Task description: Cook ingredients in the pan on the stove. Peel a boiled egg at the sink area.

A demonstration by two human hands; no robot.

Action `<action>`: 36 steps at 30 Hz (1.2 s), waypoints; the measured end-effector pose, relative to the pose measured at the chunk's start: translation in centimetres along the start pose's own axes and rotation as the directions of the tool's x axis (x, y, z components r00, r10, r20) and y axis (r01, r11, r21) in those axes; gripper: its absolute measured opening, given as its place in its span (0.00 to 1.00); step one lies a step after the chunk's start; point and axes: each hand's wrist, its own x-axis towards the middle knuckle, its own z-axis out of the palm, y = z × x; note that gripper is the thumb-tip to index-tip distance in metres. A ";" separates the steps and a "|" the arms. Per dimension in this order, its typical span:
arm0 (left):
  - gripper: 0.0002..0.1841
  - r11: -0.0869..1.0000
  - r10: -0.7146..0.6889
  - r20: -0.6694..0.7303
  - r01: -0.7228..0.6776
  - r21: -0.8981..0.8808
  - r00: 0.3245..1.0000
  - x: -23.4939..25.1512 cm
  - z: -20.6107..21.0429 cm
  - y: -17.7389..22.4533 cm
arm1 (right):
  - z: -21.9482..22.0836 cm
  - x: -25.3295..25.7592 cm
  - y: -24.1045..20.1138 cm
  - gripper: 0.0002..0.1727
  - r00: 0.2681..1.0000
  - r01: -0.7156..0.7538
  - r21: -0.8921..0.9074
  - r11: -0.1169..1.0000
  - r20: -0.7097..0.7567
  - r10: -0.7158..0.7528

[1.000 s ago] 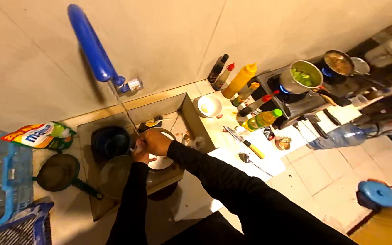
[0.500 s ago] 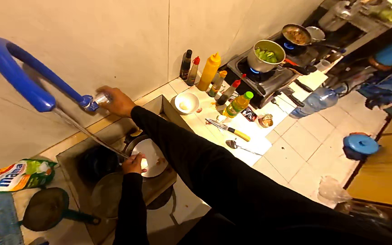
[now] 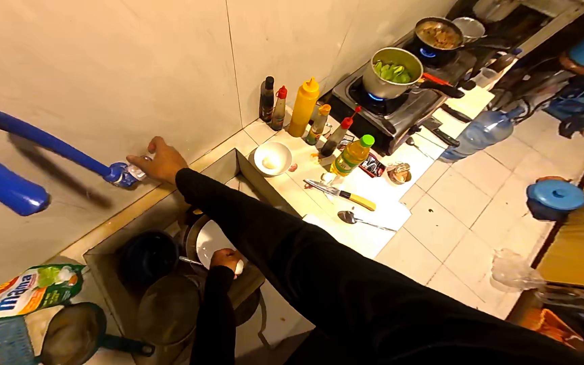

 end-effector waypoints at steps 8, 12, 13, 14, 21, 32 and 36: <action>0.19 0.991 -0.033 -0.067 0.024 -0.130 0.997 1.7 1.8 -5.0 | -4.8 -11.4 12.7 0.21 0.922 0.065 -0.574 0.816 0.347 0.171; 0.22 0.993 -0.096 -0.084 0.090 -0.075 0.992 2.0 2.5 -6.2 | -9.1 -15.6 13.7 0.16 0.975 -0.035 -0.563 0.826 0.164 0.153; 0.22 0.995 -0.074 -0.090 0.068 -0.071 0.993 1.8 2.2 -5.5 | -10.8 -15.9 13.9 0.19 0.994 -0.051 -0.515 0.856 0.058 0.095; 0.21 0.995 -0.052 -0.113 0.041 -0.091 0.992 1.4 1.9 -5.0 | -12.8 -16.0 14.3 0.23 0.995 -0.088 -0.454 0.887 -0.078 0.058; 0.19 0.987 -0.032 -0.196 0.000 -0.160 0.980 -1.5 1.0 1.5 | -23.4 -11.0 18.2 0.36 0.848 -0.455 -0.122 0.882 -0.362 0.387; 0.14 0.851 0.520 -0.386 -0.503 0.152 0.762 -6.4 3.4 17.8 | -26.3 -18.0 16.8 0.21 0.965 -0.253 -0.098 0.963 0.052 0.259; 0.21 0.769 0.591 -0.180 -0.481 0.420 0.787 -6.3 5.6 19.2 | -27.9 -21.5 16.4 0.26 0.941 -0.278 -0.200 0.940 0.138 0.308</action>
